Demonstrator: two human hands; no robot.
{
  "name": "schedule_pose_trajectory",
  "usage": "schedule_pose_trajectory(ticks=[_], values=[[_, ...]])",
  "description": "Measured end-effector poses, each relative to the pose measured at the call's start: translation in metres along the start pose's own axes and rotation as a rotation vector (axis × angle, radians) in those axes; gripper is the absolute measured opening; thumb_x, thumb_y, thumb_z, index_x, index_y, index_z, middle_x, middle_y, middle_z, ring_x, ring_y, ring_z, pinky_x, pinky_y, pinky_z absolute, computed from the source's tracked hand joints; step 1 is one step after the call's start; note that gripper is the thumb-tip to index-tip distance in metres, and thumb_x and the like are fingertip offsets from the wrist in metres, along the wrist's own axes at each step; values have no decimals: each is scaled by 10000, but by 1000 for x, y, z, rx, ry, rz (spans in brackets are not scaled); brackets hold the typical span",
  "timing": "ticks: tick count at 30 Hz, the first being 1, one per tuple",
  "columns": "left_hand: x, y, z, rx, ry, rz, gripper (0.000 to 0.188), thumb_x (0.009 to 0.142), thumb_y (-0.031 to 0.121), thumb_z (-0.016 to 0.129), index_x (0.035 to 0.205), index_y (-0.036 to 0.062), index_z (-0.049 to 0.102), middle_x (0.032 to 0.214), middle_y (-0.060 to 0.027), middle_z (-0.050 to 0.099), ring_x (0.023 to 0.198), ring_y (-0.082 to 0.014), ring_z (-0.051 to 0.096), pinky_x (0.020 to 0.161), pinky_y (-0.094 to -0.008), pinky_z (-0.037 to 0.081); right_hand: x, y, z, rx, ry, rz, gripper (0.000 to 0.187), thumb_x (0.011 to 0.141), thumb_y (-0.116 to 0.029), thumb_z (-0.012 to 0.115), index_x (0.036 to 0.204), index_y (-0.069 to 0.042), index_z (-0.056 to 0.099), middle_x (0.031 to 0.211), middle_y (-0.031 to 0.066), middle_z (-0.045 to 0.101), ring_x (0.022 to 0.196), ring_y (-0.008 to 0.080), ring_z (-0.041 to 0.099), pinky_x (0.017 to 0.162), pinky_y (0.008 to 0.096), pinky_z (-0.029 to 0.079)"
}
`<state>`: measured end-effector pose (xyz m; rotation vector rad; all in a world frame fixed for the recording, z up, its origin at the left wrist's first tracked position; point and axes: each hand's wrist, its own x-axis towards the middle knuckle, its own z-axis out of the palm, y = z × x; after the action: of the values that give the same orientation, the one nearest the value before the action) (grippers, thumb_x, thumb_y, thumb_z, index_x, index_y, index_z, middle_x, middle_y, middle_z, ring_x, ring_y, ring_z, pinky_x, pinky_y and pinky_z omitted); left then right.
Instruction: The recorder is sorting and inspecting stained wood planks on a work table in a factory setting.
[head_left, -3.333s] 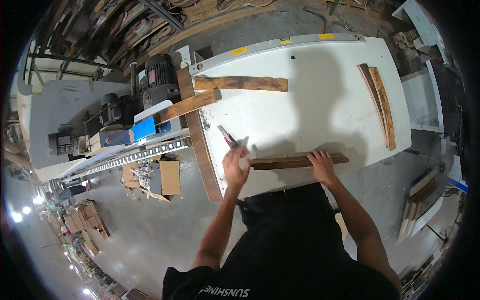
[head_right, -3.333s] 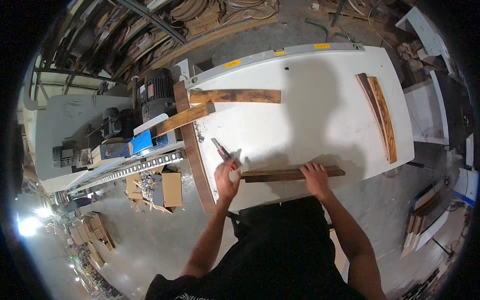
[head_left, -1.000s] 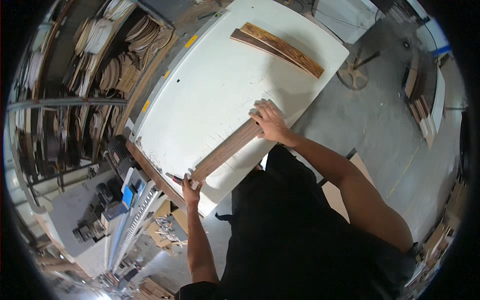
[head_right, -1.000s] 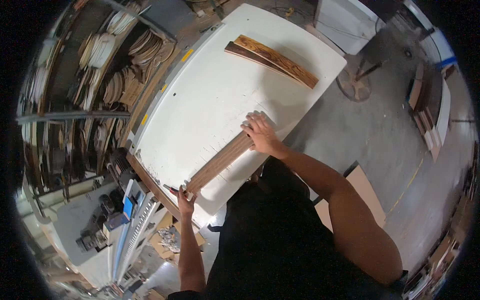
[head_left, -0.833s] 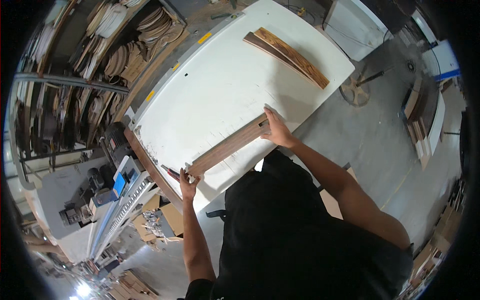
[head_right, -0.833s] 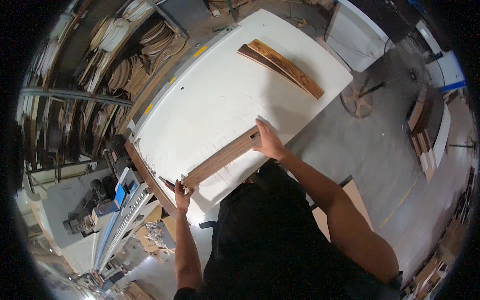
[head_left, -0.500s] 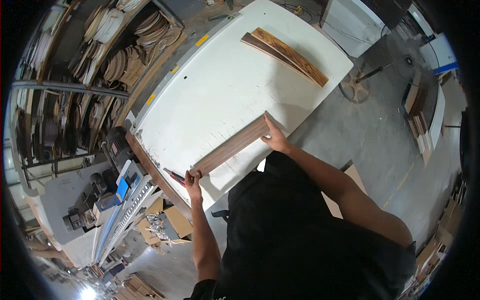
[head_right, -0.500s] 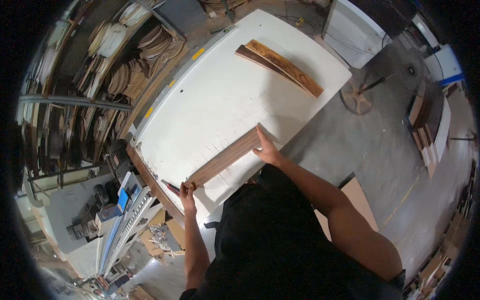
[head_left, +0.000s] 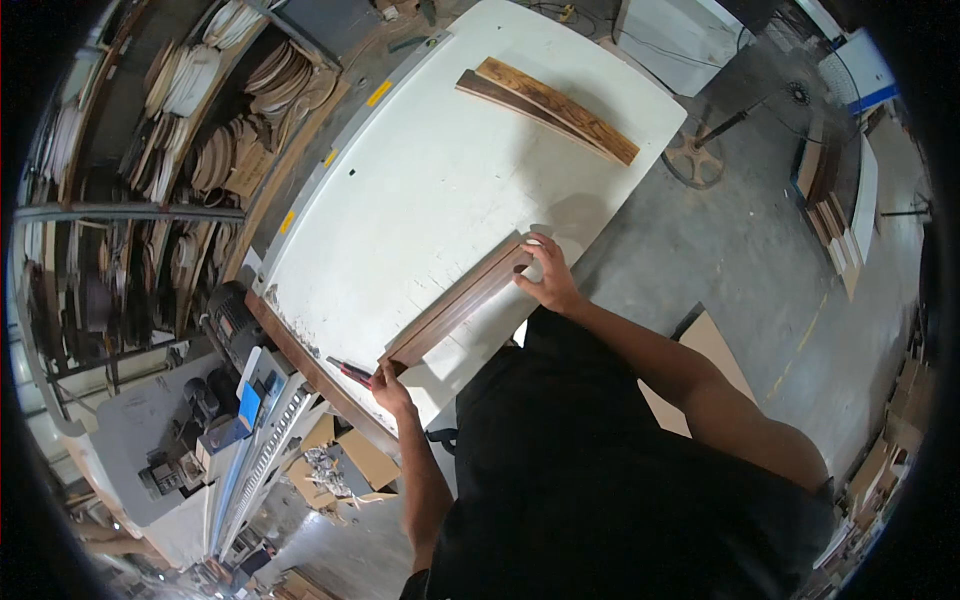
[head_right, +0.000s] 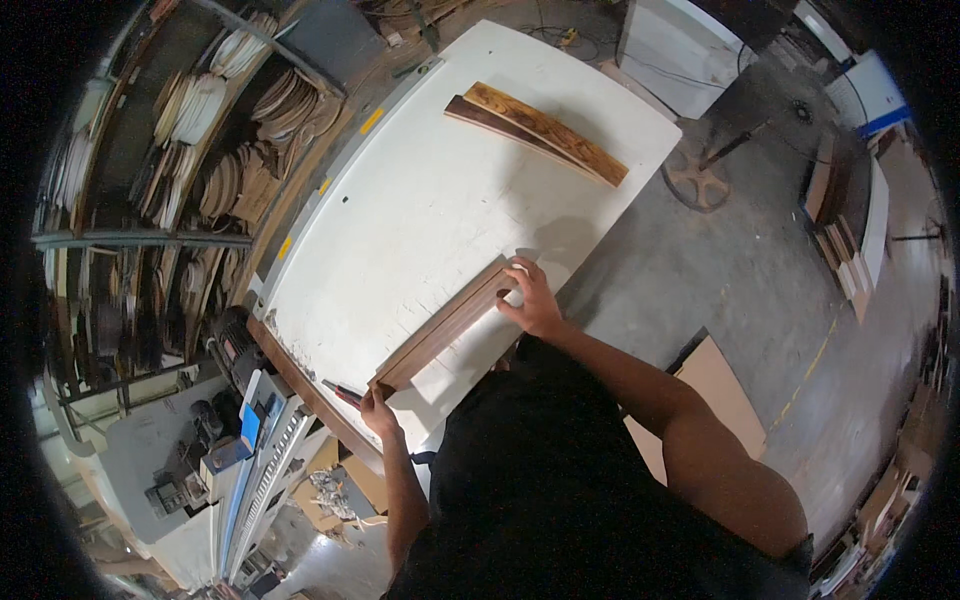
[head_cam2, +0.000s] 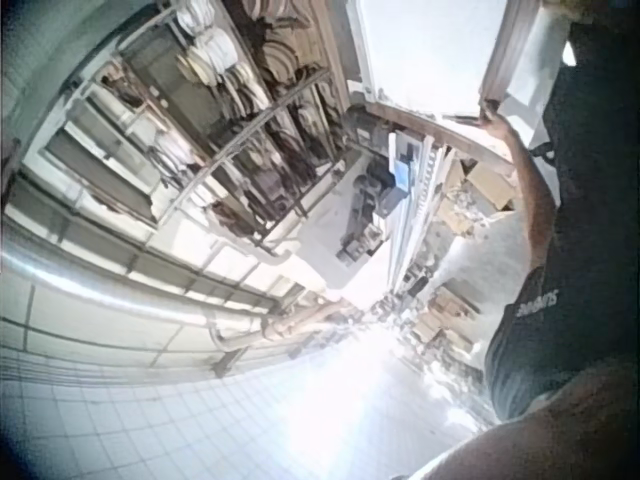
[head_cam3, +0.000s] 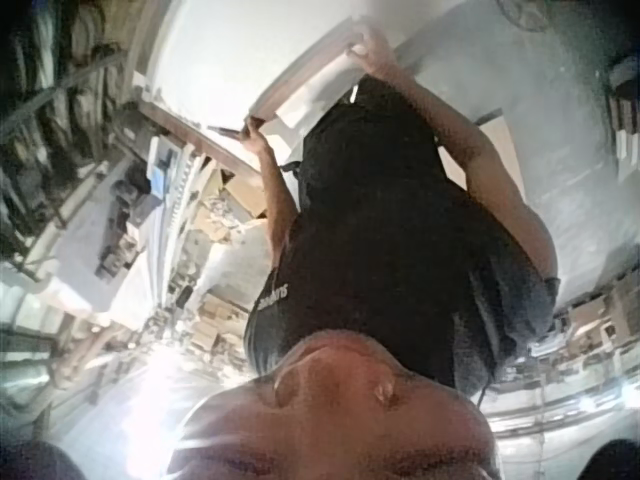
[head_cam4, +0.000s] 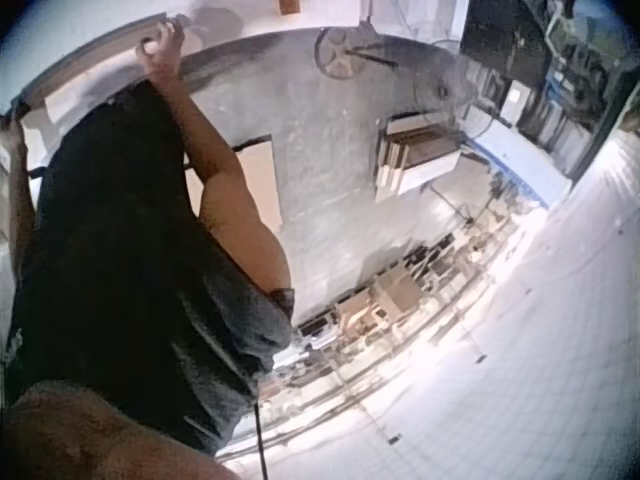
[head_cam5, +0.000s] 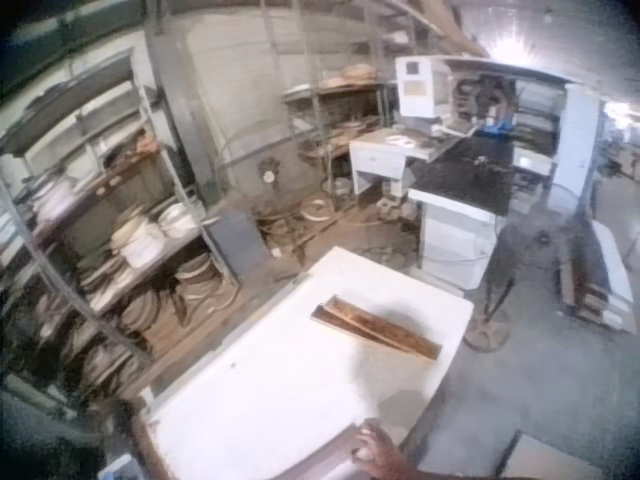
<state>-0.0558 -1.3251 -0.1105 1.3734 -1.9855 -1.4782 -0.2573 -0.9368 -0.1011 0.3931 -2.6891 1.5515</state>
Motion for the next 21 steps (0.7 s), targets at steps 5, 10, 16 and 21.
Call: schedule_pose_trajectory(ticks=[5,10,16,21], values=[[-32,39,5,65,327,132,348,976,220,745,1160,-56,637,1143,-153,646,1062,-245,599,1010,-398,468,2,-24,-10,-67,101,-62,629,883,-286,819,1381,-59,509,1469,215,502,1404,396,467,1157,475,406],[-43,132,9,-300,204,330,326,1029,203,712,1248,0,580,1118,-76,632,1006,-168,573,857,-315,472,21,-51,-48,322,-49,99,560,948,-222,767,1398,-54,478,1374,176,568,1324,329,559,1106,433,448],[-23,214,34,-614,-194,299,339,1070,247,667,1362,98,577,1138,-42,645,1055,-154,624,903,-345,559,66,-38,-104,156,-216,73,524,910,-408,795,1250,-41,641,1326,186,571,1328,353,544,1116,506,433],[-21,252,101,-616,-349,200,303,1032,270,722,1298,161,627,1158,-38,694,1046,-165,662,881,-408,597,83,-75,-130,-428,-207,-527,702,779,-492,849,1335,-127,623,1355,189,587,1315,376,565,1161,531,416]])
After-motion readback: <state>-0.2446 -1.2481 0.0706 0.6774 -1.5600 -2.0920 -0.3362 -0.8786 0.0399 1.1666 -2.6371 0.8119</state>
